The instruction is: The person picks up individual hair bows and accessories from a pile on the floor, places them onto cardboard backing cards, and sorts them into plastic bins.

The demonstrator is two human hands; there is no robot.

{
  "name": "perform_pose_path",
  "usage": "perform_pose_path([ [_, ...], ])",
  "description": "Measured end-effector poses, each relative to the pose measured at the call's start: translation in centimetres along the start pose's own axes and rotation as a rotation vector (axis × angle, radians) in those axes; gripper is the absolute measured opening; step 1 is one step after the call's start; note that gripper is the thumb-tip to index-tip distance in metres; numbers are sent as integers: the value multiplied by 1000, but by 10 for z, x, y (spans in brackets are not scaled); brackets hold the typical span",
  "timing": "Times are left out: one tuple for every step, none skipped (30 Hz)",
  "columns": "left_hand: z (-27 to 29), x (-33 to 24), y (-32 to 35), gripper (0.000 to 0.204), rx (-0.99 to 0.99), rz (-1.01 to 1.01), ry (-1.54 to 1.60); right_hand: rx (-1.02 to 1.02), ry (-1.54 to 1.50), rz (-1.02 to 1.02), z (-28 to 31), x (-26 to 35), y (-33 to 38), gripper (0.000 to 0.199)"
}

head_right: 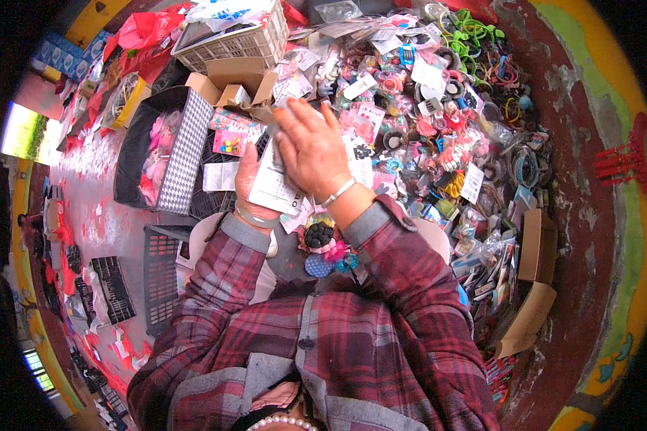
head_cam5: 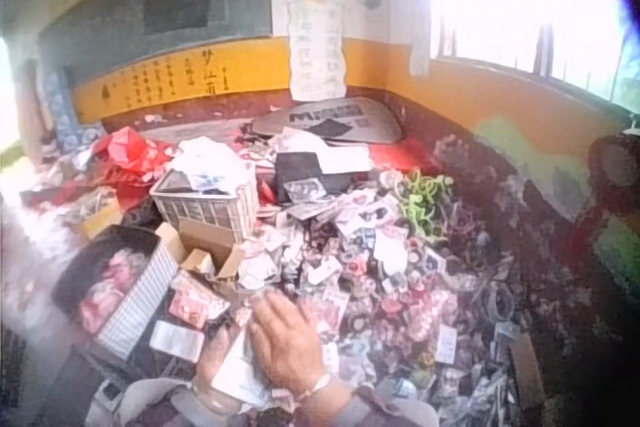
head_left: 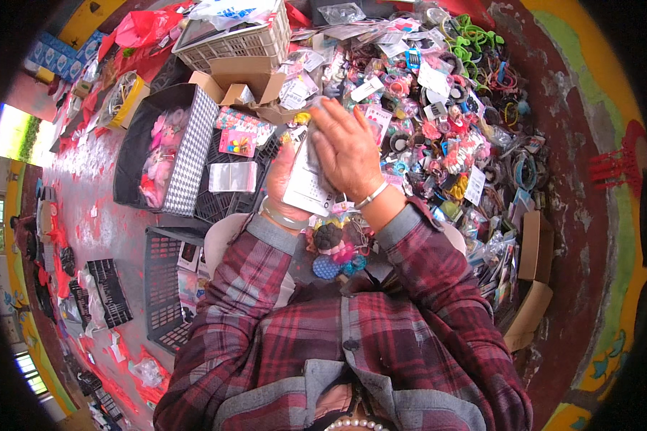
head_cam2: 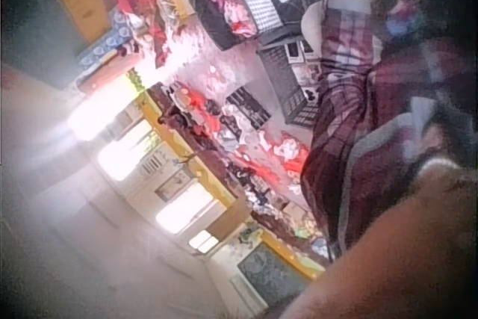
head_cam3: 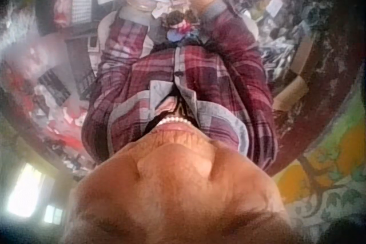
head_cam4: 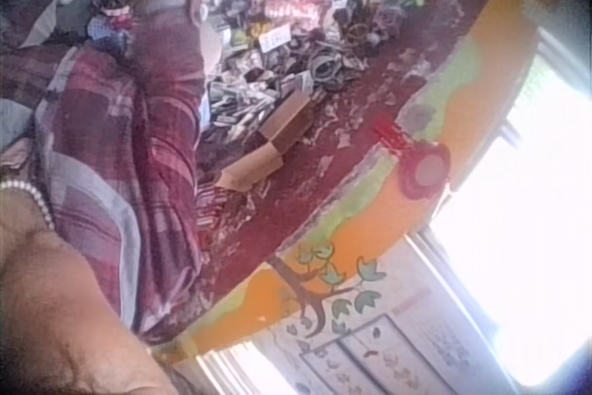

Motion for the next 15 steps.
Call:
perform_pose_path([
  [9, 0, 3, 59, 24, 31, -9, -33, -31, -35, 0, -10, -1, 31],
  [14, -1, 5, 59, -39, 81, -119, -76, -177, -127, 0, -20, 1, 30],
  [15, -2, 6, 59, -32, 100, -94, -64, -167, -129, -1, -21, 1, 30],
  [15, -2, 6, 59, -26, 118, -70, -52, -157, -132, -1, -21, 0, 30],
  [16, -3, 7, 59, -20, 133, -46, -39, -148, -132, -1, -22, -1, 31],
  [19, -5, 6, 60, -7, 158, -13, -32, -201, -170, -2, -27, -2, 29],
  [22, -9, 8, 60, 16, 152, -9, -17, -239, -267, -5, -38, -1, 29],
  [24, -13, 9, 61, 40, 147, -7, -5, -274, -364, -9, -52, 3, 28],
  [24, -17, 10, 61, 66, 146, -7, 4, -310, -462, -13, -69, 8, 28],
  [24, -24, 12, 65, 40, 113, 38, -11, -400, -564, -20, -91, 19, 28],
  [11, -29, 12, 66, 79, 57, 31, -13, -384, -641, -24, -110, 28, 30],
  [-11, -33, 12, 68, 116, -6, 25, -54, -518, -820, -19, -117, 32, 29],
  [-31, -39, 12, 69, 153, -68, 19, -95, -651, -999, -16, -121, 39, 28],
  [-40, -42, 12, 73, 138, -108, 77, -205, -691, -853, -5, -120, 27, 28],
  [-39, -41, 11, 71, 174, -67, 70, -381, -799, -759, 6, -116, 23, 27],
])
Point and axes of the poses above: each hand's wrist, its own y-axis away from the middle knuckle, its own z-axis out of the back of the hand, x = y × z, the point moved 8 cm from there along -y, towards the middle knuckle, and after that the axes turned 2 degrees about z, right-handed, at the moved point
